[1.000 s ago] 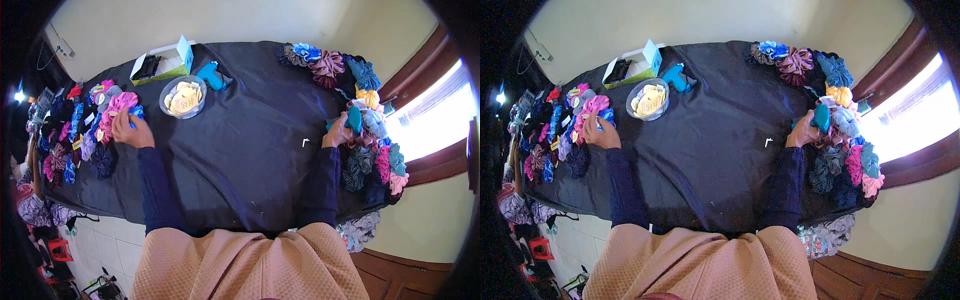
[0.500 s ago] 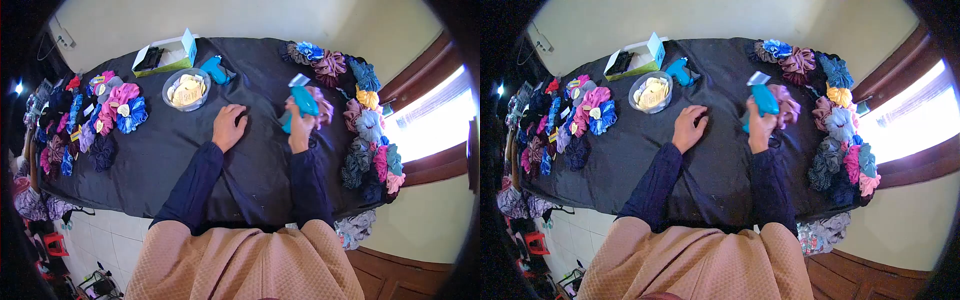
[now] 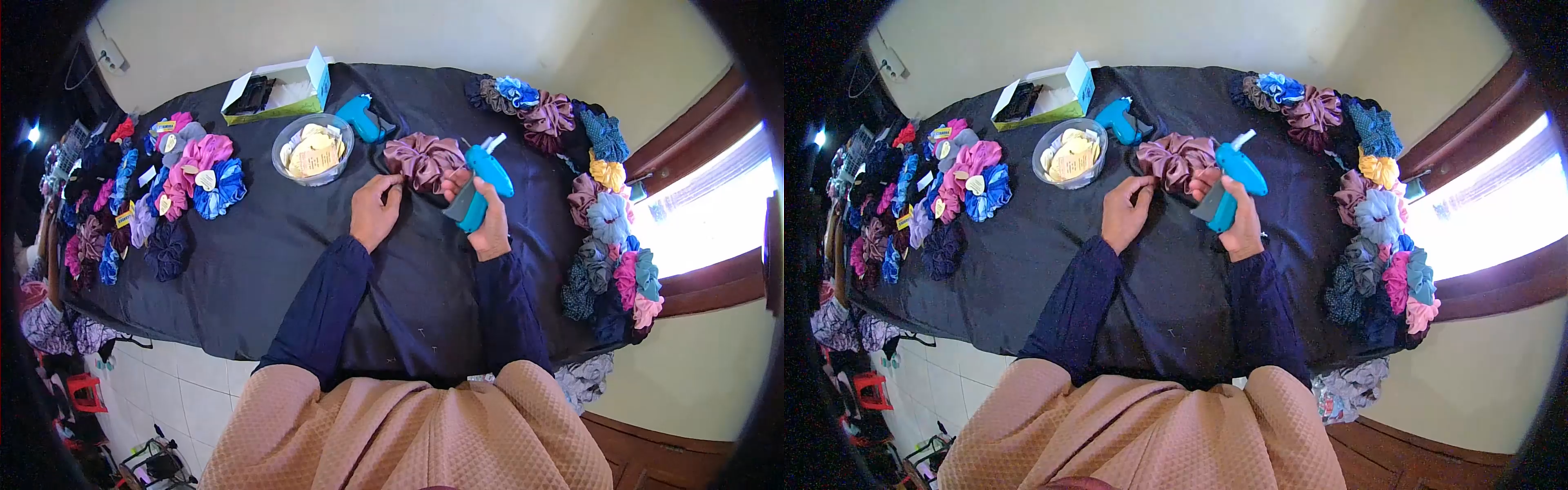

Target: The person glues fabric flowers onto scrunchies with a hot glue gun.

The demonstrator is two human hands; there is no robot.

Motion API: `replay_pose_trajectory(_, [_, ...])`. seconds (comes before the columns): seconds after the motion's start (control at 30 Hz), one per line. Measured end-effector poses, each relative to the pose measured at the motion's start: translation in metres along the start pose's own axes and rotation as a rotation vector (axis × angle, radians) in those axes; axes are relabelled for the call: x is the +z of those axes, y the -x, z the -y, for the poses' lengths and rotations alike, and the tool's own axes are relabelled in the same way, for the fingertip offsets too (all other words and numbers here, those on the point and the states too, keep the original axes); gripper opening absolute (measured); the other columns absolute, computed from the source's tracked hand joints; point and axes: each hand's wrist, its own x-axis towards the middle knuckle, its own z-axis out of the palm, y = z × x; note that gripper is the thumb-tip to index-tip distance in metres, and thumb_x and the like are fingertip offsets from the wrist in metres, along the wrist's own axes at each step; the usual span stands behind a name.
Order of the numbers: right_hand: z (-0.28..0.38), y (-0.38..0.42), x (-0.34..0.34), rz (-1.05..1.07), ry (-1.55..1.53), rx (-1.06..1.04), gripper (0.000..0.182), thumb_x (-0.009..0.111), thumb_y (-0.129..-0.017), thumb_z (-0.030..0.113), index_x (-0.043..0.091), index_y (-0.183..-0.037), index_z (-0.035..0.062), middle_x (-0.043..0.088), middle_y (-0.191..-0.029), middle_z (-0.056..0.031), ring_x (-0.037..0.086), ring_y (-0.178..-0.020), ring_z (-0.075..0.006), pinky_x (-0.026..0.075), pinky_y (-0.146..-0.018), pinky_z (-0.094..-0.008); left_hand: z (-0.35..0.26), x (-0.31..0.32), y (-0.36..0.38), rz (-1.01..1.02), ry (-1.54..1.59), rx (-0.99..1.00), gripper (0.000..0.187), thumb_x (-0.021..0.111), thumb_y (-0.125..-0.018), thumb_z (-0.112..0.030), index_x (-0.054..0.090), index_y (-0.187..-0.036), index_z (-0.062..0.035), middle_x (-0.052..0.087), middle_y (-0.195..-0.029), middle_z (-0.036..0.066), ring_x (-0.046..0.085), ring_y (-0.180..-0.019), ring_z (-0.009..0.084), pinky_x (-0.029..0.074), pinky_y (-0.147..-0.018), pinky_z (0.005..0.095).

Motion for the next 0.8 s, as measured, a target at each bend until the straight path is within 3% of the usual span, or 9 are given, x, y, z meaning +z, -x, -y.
replay_pose_trajectory(0.43, [-0.004, -0.006, -0.010, -0.060, -0.106, 0.039, 0.031, 0.057, -0.095, 0.023, 0.059, -0.112, -0.0023, 0.065, -0.109, -0.0166, 0.065, -0.098, -0.0277, 0.054, -0.089, -0.0402, -0.010, -0.003, 0.001, 0.045, 0.038, -0.105, 0.016, 0.061, -0.085, -0.008, 0.068, -0.098, -0.0009, 0.068, -0.090, 0.012, 0.065, -0.074, 0.0268, 0.050, -0.065, 0.0330])
replay_pose_trajectory(0.5, [-0.003, -0.006, -0.008, -0.094, -0.086, 0.061, 0.031, 0.058, -0.094, 0.023, 0.059, -0.112, -0.0025, 0.065, -0.109, -0.0170, 0.066, -0.097, -0.0280, 0.054, -0.089, -0.0405, -0.012, -0.002, 0.001, -0.156, -0.038, 0.127, 0.016, 0.063, -0.082, -0.006, 0.069, -0.096, -0.0039, 0.069, -0.090, 0.010, 0.064, -0.079, 0.0263, 0.049, -0.070, 0.0343])
replay_pose_trajectory(0.53, [-0.003, -0.005, -0.008, -0.095, -0.085, 0.067, 0.031, 0.058, -0.094, 0.023, 0.059, -0.112, -0.0025, 0.065, -0.109, -0.0170, 0.066, -0.097, -0.0280, 0.054, -0.089, -0.0405, -0.012, -0.004, 0.001, -0.157, -0.039, 0.122, 0.016, 0.063, -0.082, -0.006, 0.069, -0.096, -0.0039, 0.069, -0.090, 0.010, 0.064, -0.079, 0.0263, 0.049, -0.070, 0.0343])
replay_pose_trajectory(0.6, [-0.003, -0.005, -0.008, -0.095, -0.057, 0.055, 0.031, 0.059, -0.094, 0.023, 0.059, -0.112, -0.0023, 0.065, -0.108, -0.0171, 0.066, -0.096, -0.0281, 0.055, -0.088, -0.0404, -0.019, -0.013, -0.004, -0.318, -0.278, 0.305, 0.017, 0.066, -0.078, -0.006, 0.069, -0.094, -0.0080, 0.069, -0.092, 0.007, 0.062, -0.086, 0.0255, 0.046, -0.077, 0.0354])
replay_pose_trajectory(0.63, [-0.003, -0.005, -0.008, -0.093, -0.057, 0.058, 0.031, 0.059, -0.094, 0.023, 0.059, -0.112, -0.0023, 0.065, -0.108, -0.0171, 0.066, -0.096, -0.0281, 0.055, -0.088, -0.0404, -0.016, -0.015, -0.004, -0.342, -0.315, 0.262, 0.020, 0.067, -0.076, -0.010, 0.069, -0.096, -0.0111, 0.068, -0.098, 0.004, 0.059, -0.096, 0.0250, 0.040, -0.089, 0.0388])
replay_pose_trajectory(0.8, [-0.002, -0.003, -0.007, -0.086, -0.049, 0.059, 0.032, 0.059, -0.094, 0.024, 0.059, -0.112, -0.0027, 0.064, -0.109, -0.0161, 0.064, -0.098, -0.0264, 0.054, -0.089, -0.0382, -0.015, -0.031, -0.009, -0.427, -0.522, 0.178, 0.029, 0.069, -0.077, -0.019, 0.066, -0.105, -0.0125, 0.061, -0.115, 0.004, 0.048, -0.116, 0.0267, 0.026, -0.103, 0.0467])
